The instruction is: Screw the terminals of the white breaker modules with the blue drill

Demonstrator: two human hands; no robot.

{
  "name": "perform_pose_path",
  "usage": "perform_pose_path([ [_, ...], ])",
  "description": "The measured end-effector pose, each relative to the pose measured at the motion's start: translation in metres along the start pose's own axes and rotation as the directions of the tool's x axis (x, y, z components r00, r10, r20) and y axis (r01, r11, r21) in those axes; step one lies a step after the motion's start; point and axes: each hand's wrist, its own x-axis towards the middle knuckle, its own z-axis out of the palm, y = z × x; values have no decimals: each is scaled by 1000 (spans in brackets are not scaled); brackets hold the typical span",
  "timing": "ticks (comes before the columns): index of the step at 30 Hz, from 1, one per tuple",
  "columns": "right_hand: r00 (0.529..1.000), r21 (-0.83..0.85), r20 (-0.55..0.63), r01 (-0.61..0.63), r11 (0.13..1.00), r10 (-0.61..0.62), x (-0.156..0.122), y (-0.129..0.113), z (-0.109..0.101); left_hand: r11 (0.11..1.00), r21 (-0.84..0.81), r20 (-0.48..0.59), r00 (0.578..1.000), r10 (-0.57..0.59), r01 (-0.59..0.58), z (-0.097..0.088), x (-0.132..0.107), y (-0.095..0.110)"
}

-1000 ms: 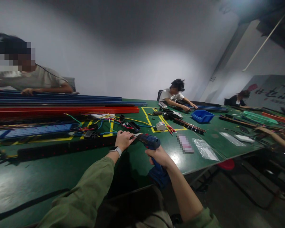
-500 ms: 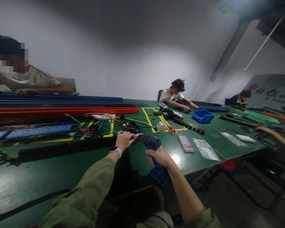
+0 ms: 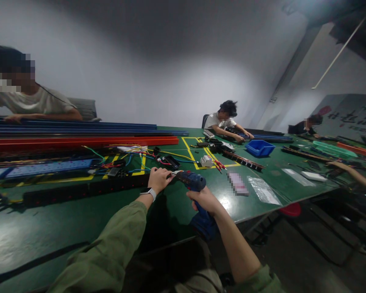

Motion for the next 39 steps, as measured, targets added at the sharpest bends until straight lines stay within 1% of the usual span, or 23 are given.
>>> perform_pose_path([
  [9, 1000, -3, 5, 3, 1000, -3, -1, -2, 1, 1000, -1, -2, 1000, 1, -1, -2, 1, 0],
  [17, 1000, 8, -13, -1, 1000, 1, -2, -4, 2, 1000, 4, -2, 1000, 3, -3, -4, 1, 0],
  [23, 1000, -7, 3, 13, 1000, -13, 1, 1, 1, 1000, 1, -4, 1000, 6, -6, -2, 1, 0],
  [26, 1000, -11, -8, 10, 1000, -10, 2, 3, 0, 1000, 1, 3, 1000, 3, -3, -2, 1, 0],
  [31, 1000, -19, -6, -19, 1000, 19, 0, 1, 0, 1000, -9, 5, 1000, -1, 1, -2, 1, 1],
  [39, 1000, 4, -13, 5, 1000, -5, -2, -2, -1, 1000, -3, -2, 1000, 5, -5, 0, 1, 1],
])
